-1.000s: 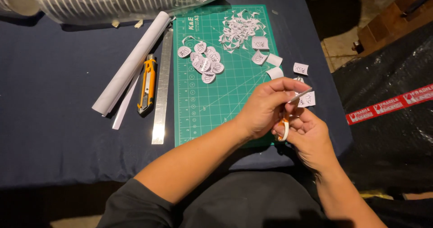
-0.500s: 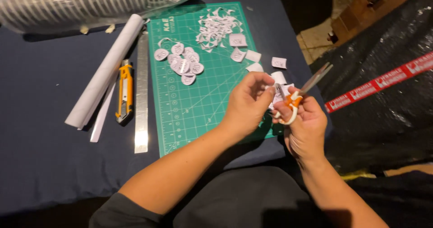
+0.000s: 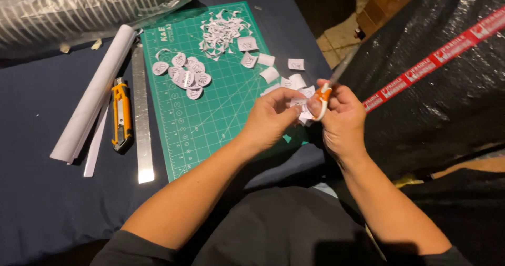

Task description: Cutting small circular paper labels from a sheet using scissors

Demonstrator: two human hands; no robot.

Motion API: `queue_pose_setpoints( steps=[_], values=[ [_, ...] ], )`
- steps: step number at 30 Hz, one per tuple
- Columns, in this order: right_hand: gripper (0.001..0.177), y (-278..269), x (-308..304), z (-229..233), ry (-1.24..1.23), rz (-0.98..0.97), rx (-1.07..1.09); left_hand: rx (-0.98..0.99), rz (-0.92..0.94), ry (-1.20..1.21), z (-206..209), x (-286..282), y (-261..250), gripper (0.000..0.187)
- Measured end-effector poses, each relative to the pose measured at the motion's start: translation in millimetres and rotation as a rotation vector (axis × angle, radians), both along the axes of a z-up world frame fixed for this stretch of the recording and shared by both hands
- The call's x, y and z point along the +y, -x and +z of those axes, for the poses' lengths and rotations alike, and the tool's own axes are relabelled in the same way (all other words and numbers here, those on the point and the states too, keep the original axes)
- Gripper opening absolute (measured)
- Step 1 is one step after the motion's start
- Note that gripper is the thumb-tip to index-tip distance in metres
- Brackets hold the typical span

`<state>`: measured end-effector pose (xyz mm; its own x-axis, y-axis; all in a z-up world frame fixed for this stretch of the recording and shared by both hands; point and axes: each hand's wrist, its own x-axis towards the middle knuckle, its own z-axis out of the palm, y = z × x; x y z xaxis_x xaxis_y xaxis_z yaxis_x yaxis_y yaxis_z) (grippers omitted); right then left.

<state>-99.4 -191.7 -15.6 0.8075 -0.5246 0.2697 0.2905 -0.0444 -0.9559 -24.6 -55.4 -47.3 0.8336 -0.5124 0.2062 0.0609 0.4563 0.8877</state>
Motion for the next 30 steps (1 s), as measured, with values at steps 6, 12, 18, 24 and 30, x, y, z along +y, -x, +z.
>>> queue_pose_setpoints(
  steps=[6,12,18,24,30],
  values=[
    [0.053,-3.8,-14.6,2.7,0.061,0.079,0.061,-0.268,0.066,-0.244,2.8,11.2,-6.8,0.021],
    [0.052,-4.7,-12.2,11.5,0.087,0.118,0.065,-0.401,0.024,-0.301,22.3,26.0,-11.5,0.005],
    [0.05,-1.6,-6.7,2.1,0.073,0.078,0.063,-0.148,0.069,-0.121,21.5,24.6,-5.0,0.01],
    [0.047,-3.7,3.1,15.4,0.058,0.053,0.046,0.039,-0.016,0.011,28.1,21.4,0.6,0.013],
    [0.049,-11.5,0.7,7.3,0.123,0.051,0.082,0.011,0.021,-0.138,34.3,26.9,-3.8,0.013]
  ],
)
